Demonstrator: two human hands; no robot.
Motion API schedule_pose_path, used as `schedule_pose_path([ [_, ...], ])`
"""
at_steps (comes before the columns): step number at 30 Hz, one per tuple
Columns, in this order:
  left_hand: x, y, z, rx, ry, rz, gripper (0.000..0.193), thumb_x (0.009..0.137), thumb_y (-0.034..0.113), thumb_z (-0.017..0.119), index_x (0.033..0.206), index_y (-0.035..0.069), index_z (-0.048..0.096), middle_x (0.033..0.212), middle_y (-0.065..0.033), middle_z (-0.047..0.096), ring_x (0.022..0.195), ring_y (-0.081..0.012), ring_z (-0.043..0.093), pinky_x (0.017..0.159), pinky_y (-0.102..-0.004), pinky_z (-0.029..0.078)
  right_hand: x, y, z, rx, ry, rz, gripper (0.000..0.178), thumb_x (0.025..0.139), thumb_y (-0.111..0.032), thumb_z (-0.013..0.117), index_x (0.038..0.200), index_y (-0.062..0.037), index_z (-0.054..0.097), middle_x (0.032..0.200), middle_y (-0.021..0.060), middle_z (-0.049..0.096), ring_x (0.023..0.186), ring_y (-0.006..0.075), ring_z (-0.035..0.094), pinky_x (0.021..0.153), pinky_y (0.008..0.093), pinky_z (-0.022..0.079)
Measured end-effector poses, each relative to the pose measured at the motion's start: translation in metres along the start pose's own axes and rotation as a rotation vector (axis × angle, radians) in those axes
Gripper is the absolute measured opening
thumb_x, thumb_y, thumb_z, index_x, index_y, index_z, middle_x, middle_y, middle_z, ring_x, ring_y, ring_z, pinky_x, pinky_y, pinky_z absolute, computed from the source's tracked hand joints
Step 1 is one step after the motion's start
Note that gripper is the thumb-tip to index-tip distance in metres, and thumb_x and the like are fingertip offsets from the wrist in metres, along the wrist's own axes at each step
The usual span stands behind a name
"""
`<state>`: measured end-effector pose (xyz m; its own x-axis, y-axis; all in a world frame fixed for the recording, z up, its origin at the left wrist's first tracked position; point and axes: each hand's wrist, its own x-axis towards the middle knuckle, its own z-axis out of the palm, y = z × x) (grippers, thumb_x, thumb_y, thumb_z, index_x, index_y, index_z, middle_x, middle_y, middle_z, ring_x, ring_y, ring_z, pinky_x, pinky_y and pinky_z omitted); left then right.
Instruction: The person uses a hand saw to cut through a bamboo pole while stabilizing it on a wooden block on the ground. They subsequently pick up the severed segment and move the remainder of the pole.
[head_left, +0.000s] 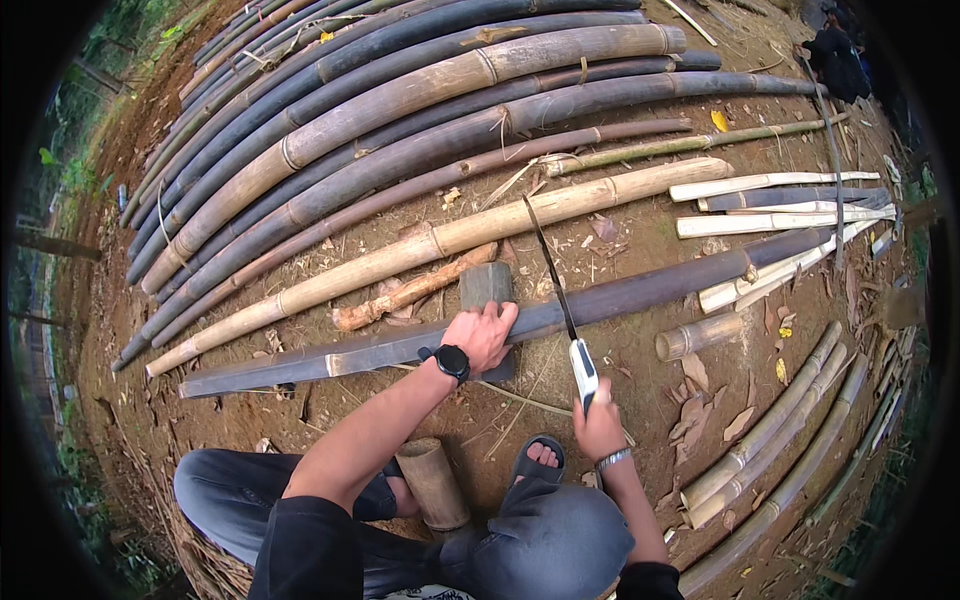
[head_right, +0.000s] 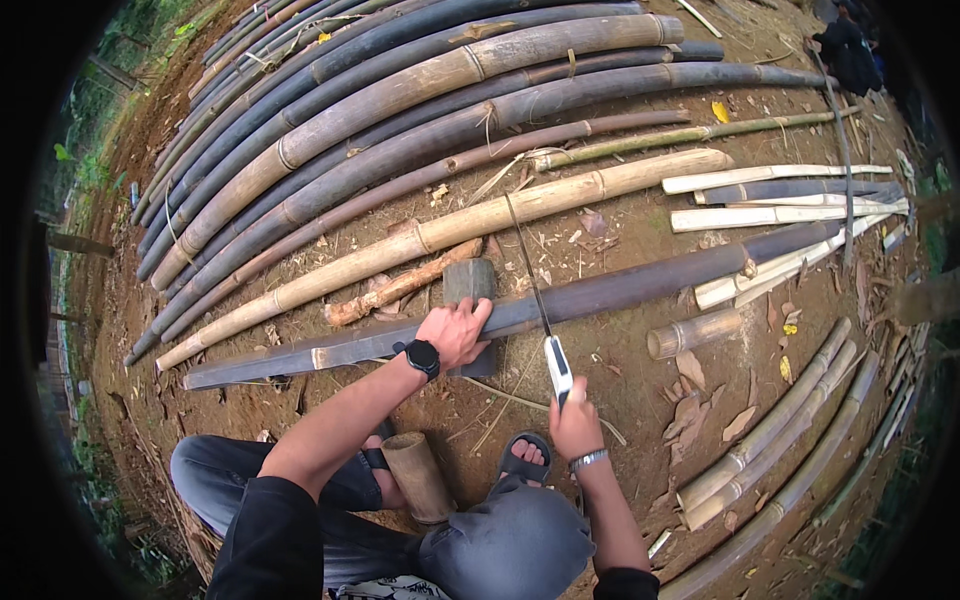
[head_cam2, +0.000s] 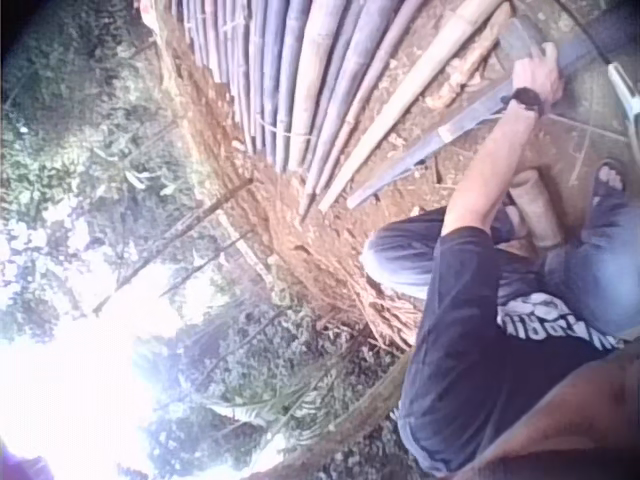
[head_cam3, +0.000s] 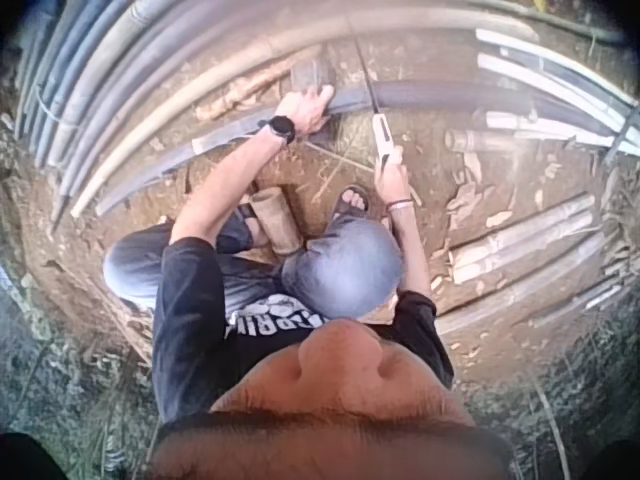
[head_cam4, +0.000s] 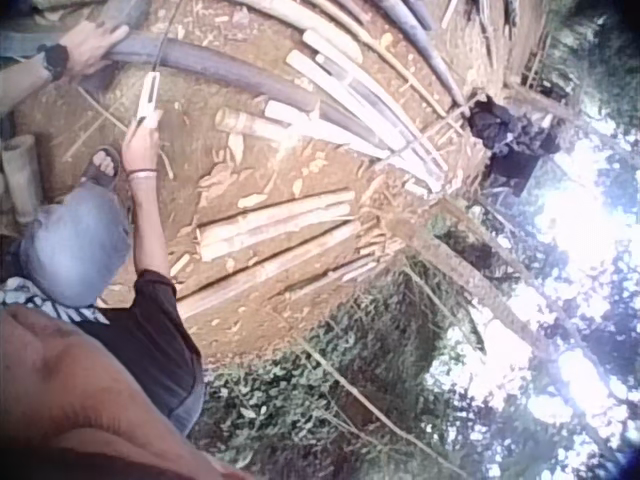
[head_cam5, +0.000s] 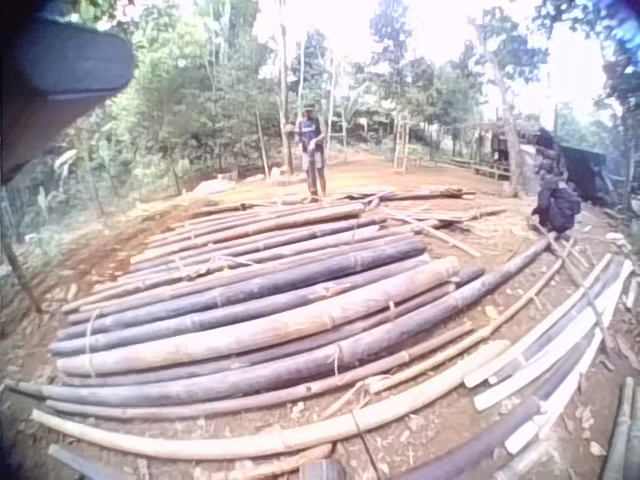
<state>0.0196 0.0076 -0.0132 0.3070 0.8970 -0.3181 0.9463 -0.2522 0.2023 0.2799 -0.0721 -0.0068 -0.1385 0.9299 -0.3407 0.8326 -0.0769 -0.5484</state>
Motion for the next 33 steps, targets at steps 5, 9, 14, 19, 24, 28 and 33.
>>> schedule_pose_path([
  [5,-0.002,-0.009,0.005,0.012,0.068,0.017,0.05,0.082,0.034,0.073,0.11,0.005,0.043,0.095,-0.0192,0.06,0.079,-0.0376,0.068,0.064,-0.043,0.056,-0.056,0.022,0.002,0.112,-0.086,0.075,0.042,0.093,-0.018,0.059,0.122,0.0003,0.035,0.075,0.0337,0.062,0.075,0.0533,0.062,0.064,0.0608,0.049],
  [9,0.0,0.0,0.001,0.028,0.054,0.019,0.05,0.082,0.034,0.073,0.11,0.005,0.043,0.095,-0.0194,0.06,0.081,-0.0366,0.067,0.066,-0.0424,0.056,-0.023,0.008,-0.004,0.079,-0.035,0.046,0.041,0.093,-0.018,0.059,0.122,-0.0002,0.036,0.076,0.0339,0.062,0.076,0.0533,0.062,0.064,0.0614,0.049],
  [14,-0.003,-0.004,0.009,0.037,0.039,0.018,0.053,0.082,0.035,0.073,0.114,0.004,0.043,0.098,-0.0193,0.06,0.083,-0.0355,0.067,0.067,-0.0417,0.057,-0.032,0.015,0.01,0.074,-0.065,0.079,0.043,0.092,-0.018,0.06,0.122,0.001,0.036,0.076,0.033,0.062,0.075,0.0527,0.062,0.063,0.0609,0.049],
  [19,-0.003,-0.001,0.006,0.065,0.041,0.025,0.051,0.083,0.035,0.072,0.112,0.005,0.043,0.098,-0.0175,0.059,0.083,-0.0341,0.067,0.068,-0.0412,0.057,-0.022,0.004,0.007,0.088,-0.035,0.048,0.043,0.093,-0.018,0.06,0.121,0.0047,0.036,0.076,0.0324,0.063,0.076,0.0522,0.062,0.063,0.0609,0.049],
  [24,-0.004,-0.008,0.005,0.01,0.049,0.014,0.049,0.083,0.035,0.072,0.11,0.006,0.043,0.096,-0.0164,0.059,0.083,-0.0339,0.067,0.066,-0.0408,0.056,-0.037,0.017,0.011,0.089,-0.042,0.015,0.044,0.093,-0.017,0.06,0.122,0.003,0.034,0.073,0.0328,0.062,0.071,0.0528,0.061,0.06,0.0613,0.048],
  [28,-0.006,-0.001,0.008,0.052,0.072,0.017,0.05,0.082,0.033,0.073,0.111,0.005,0.043,0.095,-0.0166,0.06,0.081,-0.034,0.068,0.066,-0.0411,0.056,-0.04,0.015,-0.001,0.114,-0.022,-0.022,0.043,0.094,-0.018,0.058,0.122,0.0016,0.034,0.074,0.0333,0.062,0.072,0.0531,0.061,0.061,0.0616,0.048],
  [33,-0.004,-0.003,0.002,0.008,0.022,0.02,0.052,0.08,0.028,0.073,0.115,0.003,0.044,0.097,-0.0172,0.062,0.08,-0.0337,0.068,0.065,-0.0402,0.056,-0.011,0.004,0.014,0.097,-0.029,0.06,0.046,0.093,-0.019,0.06,0.126,0.0004,0.035,0.079,0.0353,0.062,0.077,0.0536,0.062,0.065,0.0614,0.048],
])
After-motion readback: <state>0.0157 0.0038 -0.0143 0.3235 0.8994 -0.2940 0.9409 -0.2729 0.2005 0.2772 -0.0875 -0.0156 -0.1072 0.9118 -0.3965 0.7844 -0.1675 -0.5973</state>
